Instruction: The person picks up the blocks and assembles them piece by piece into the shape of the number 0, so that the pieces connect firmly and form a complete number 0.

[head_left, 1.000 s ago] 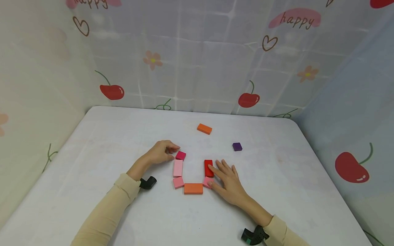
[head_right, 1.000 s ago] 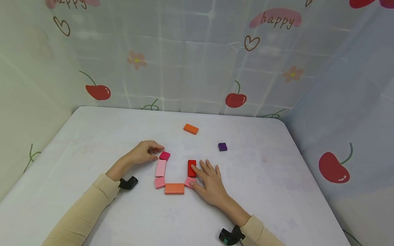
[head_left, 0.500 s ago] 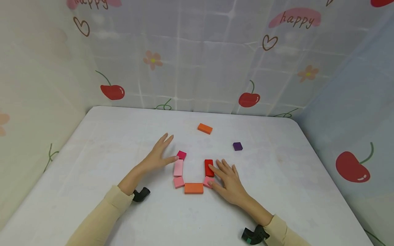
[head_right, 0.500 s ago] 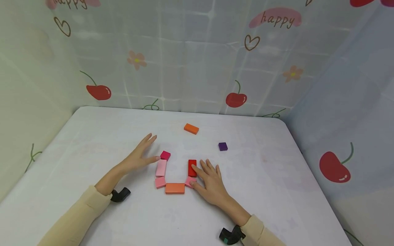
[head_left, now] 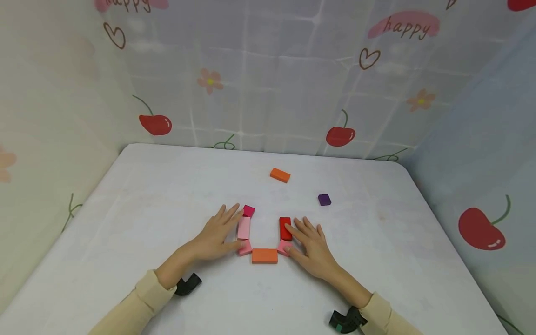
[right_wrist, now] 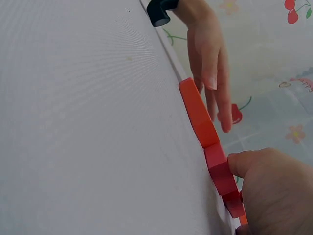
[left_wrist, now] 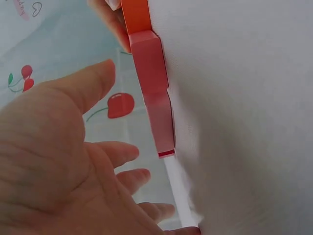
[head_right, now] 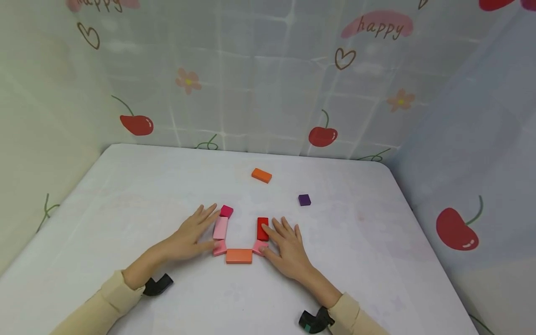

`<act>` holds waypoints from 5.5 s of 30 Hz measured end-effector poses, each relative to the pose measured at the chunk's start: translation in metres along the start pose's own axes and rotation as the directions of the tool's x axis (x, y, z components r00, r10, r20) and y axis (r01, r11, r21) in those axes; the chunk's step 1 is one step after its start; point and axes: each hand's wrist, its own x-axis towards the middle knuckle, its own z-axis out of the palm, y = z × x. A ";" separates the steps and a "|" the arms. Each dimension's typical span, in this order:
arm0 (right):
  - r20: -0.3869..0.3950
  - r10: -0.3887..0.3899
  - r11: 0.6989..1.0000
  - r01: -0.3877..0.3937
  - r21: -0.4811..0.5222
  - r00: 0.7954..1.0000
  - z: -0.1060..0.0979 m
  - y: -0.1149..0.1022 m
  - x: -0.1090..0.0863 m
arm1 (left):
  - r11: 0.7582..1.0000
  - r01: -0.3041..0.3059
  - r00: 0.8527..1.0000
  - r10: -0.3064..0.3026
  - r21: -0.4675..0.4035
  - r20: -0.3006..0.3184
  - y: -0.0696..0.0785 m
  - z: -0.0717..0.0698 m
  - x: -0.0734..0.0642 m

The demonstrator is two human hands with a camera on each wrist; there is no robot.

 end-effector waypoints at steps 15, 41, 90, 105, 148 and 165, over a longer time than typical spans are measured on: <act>-0.002 0.006 1.000 -0.006 0.002 1.000 0.001 0.000 -0.001 | 0.997 -0.008 0.999 0.004 0.083 0.054 0.004 0.002 -0.002; -0.007 0.007 1.000 -0.007 0.007 1.000 0.000 -0.001 0.000 | 0.993 0.000 0.998 -0.008 0.116 0.066 0.003 0.003 -0.003; 0.008 0.187 0.977 -0.187 0.098 0.982 -0.082 0.129 0.067 | 0.992 0.003 0.997 -0.013 0.125 0.073 0.004 0.002 -0.003; 0.042 0.246 0.964 -0.249 0.094 0.968 -0.085 0.125 0.070 | 0.993 0.008 0.997 -0.017 0.122 0.077 0.005 0.003 -0.003; 0.226 0.074 0.976 -0.117 0.181 0.971 -0.028 0.048 0.106 | 0.991 0.030 0.995 -0.042 0.128 0.091 0.006 0.002 -0.003; 0.233 0.021 0.979 -0.068 0.195 0.972 -0.024 0.052 0.105 | 0.990 0.026 0.996 -0.037 0.137 0.080 0.004 0.005 -0.001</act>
